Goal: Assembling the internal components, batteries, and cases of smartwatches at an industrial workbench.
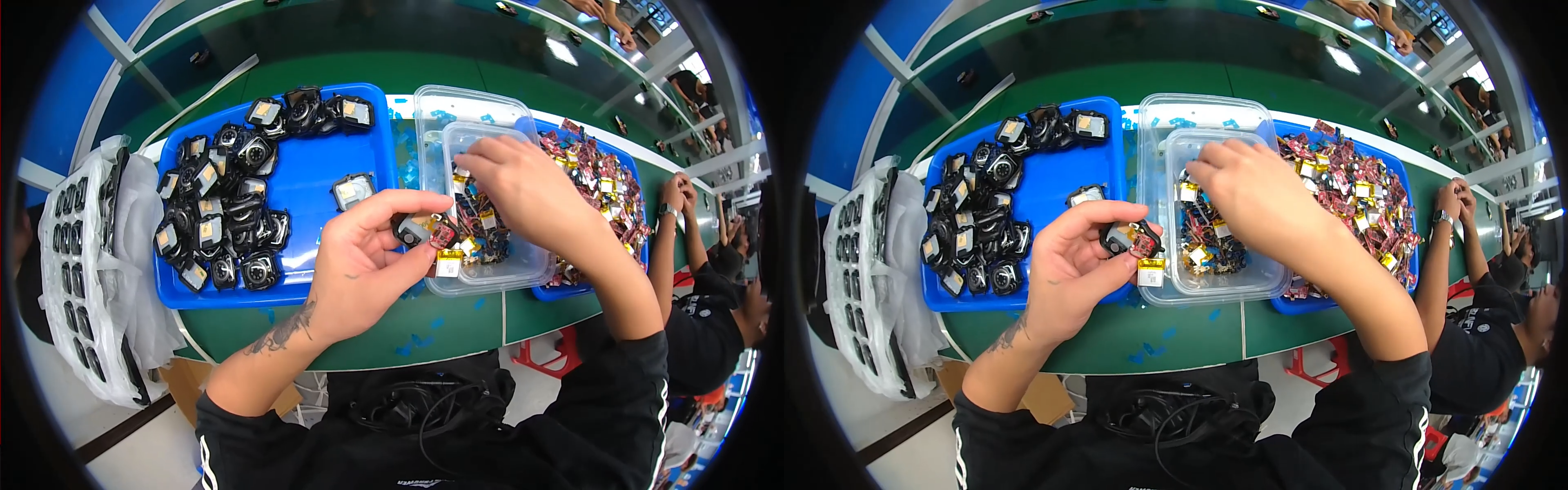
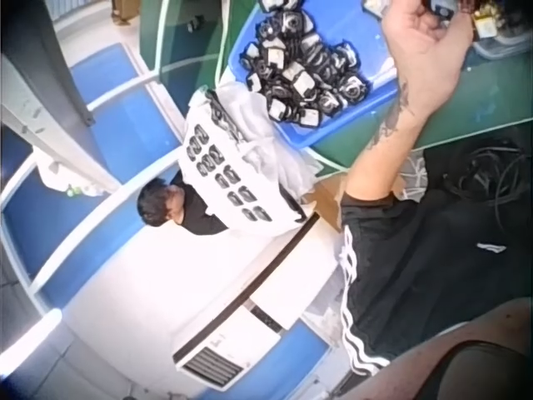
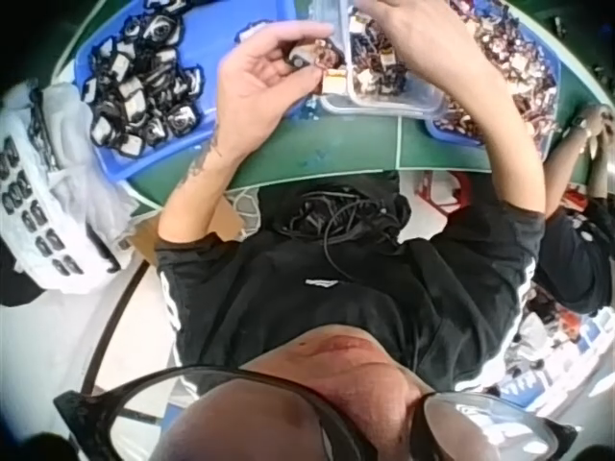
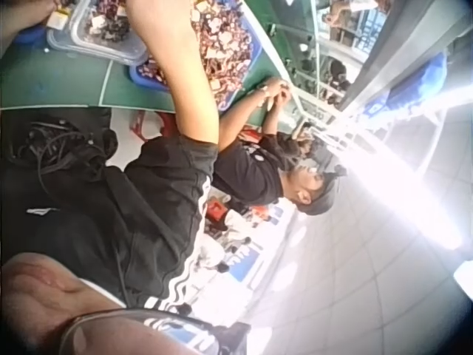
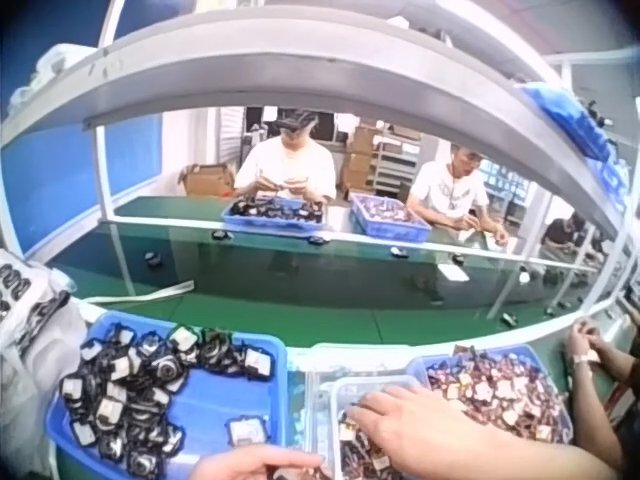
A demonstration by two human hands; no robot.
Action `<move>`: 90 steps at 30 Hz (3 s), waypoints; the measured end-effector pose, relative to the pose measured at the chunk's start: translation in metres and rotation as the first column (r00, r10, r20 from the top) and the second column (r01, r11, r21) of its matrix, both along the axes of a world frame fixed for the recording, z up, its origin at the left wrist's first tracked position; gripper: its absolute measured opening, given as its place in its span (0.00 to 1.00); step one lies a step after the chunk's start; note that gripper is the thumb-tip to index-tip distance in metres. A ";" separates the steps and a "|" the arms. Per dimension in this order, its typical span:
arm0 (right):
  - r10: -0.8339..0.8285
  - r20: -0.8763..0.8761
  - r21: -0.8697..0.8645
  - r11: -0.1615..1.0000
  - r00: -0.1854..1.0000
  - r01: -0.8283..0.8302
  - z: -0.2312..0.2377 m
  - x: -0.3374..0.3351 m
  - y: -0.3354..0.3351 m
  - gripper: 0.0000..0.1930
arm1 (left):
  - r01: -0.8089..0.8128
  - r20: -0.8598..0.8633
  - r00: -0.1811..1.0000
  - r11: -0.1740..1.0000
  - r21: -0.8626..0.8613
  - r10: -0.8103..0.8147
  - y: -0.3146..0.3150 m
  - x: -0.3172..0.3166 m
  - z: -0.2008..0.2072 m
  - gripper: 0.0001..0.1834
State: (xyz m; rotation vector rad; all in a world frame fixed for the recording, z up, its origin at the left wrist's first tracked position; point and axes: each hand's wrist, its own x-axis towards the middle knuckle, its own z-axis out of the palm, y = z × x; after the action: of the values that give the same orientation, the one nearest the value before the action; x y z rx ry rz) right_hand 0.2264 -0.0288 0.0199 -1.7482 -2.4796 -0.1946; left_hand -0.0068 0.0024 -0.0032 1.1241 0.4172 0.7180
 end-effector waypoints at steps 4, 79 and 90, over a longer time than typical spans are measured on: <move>-0.009 0.043 -0.254 0.967 0.999 0.020 0.013 0.000 -0.008 0.08 | 0.004 -0.004 1.000 1.000 0.031 -0.004 0.001 -0.001 -0.002 0.21; 0.029 -0.814 0.113 0.987 0.581 0.110 0.003 -0.063 -0.038 0.05 | 0.062 -0.033 0.998 0.996 0.058 -0.061 -0.004 -0.002 -0.002 0.16; 0.041 -0.737 0.245 0.947 0.675 0.210 -0.004 -0.068 -0.050 0.07 | -0.013 0.034 0.999 1.000 0.020 0.012 -0.007 0.003 -0.004 0.14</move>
State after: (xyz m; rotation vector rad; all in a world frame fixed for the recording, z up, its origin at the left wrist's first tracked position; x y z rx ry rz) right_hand 0.1585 -0.0785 0.0162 -1.4123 -1.6680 0.1050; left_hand -0.0034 -0.0045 -0.0072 1.1280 0.3892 0.7529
